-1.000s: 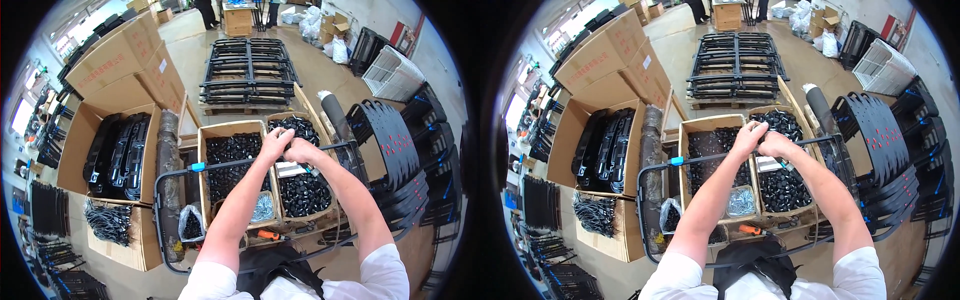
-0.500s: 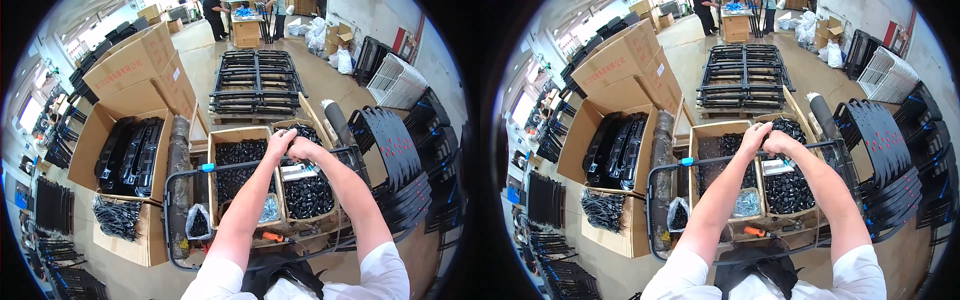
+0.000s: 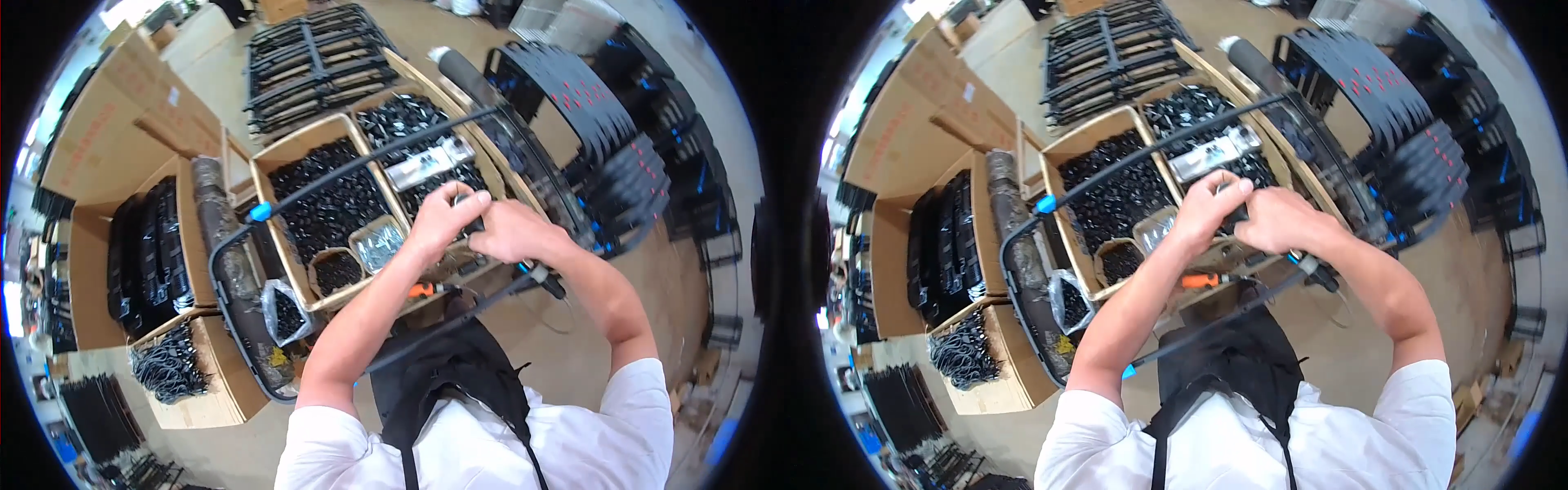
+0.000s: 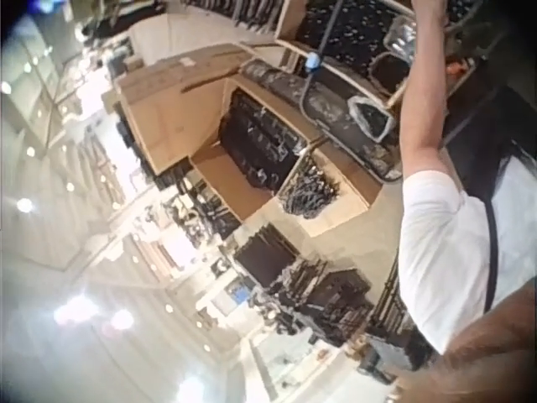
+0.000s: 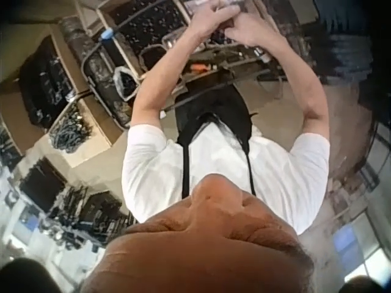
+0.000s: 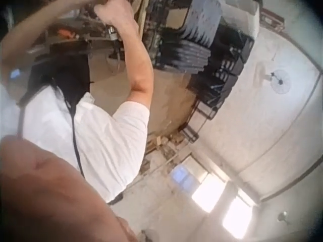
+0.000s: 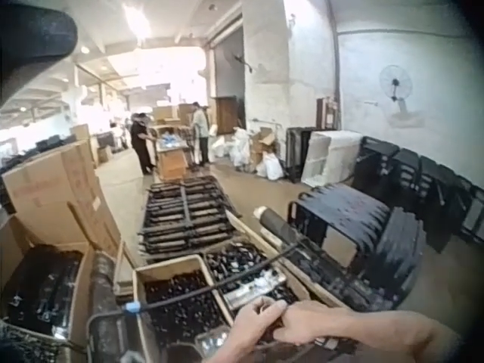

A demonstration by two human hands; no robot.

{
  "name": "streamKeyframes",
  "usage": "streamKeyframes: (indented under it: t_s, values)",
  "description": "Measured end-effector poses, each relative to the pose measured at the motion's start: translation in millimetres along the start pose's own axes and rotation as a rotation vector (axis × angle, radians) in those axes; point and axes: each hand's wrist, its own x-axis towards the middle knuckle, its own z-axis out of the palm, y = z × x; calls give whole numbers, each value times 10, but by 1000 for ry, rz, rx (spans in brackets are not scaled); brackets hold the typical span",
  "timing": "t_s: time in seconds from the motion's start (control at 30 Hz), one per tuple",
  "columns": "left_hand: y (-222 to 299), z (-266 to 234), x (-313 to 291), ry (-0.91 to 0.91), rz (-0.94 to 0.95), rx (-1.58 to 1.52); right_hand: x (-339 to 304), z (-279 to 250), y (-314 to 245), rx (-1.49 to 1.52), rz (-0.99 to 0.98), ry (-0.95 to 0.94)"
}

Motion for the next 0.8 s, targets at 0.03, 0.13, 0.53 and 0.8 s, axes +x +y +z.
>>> streamKeyframes:
  t_s: [0.03,0.13,0.53,0.8]
  values:
    - [-81,132,-176,-76,-122,-128,-147,184,133,-3,-4,-16]
    - [-447,445,-587,-132,-88,-177,-691,405,150,41,57,-93]
    - [-809,912,-1503,27,-96,-219,-1427,945,323,79,-94,-163]
    - [-895,1065,-1587,147,-17,-201,-1412,1143,481,58,-182,-113]
